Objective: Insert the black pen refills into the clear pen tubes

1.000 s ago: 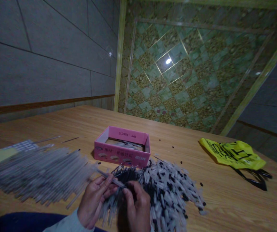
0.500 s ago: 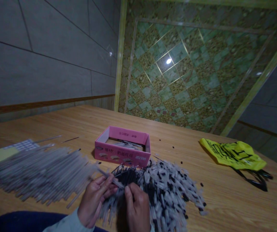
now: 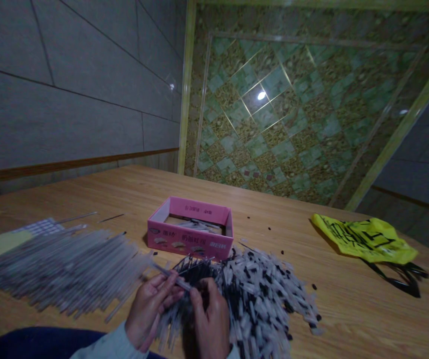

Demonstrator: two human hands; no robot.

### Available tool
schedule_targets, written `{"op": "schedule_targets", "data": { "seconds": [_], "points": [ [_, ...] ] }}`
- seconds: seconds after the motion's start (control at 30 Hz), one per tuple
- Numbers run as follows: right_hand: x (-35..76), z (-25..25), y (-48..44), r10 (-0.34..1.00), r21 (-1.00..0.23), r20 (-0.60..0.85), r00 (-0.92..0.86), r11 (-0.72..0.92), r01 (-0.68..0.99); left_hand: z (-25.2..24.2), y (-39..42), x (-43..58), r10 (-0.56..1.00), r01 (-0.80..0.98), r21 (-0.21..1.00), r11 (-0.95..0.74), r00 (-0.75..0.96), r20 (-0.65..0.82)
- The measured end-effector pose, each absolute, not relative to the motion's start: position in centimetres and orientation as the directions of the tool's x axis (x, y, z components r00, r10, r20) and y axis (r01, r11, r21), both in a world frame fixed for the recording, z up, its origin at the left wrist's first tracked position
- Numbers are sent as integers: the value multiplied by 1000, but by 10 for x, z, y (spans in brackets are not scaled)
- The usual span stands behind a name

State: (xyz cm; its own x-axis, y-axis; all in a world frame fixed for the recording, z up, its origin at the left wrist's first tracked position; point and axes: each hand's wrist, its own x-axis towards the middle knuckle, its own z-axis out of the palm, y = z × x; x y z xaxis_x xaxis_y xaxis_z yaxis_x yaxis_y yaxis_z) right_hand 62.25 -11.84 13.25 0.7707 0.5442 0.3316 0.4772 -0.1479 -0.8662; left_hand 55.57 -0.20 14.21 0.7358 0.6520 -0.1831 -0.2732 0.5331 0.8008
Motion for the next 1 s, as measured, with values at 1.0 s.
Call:
{"op": "schedule_targets", "data": {
  "seconds": [1.0],
  "points": [
    [646,104,-114,528,-649,554,644,-210,731,135,-2,562,667,-253,785,566,701,-255]
  ]
}}
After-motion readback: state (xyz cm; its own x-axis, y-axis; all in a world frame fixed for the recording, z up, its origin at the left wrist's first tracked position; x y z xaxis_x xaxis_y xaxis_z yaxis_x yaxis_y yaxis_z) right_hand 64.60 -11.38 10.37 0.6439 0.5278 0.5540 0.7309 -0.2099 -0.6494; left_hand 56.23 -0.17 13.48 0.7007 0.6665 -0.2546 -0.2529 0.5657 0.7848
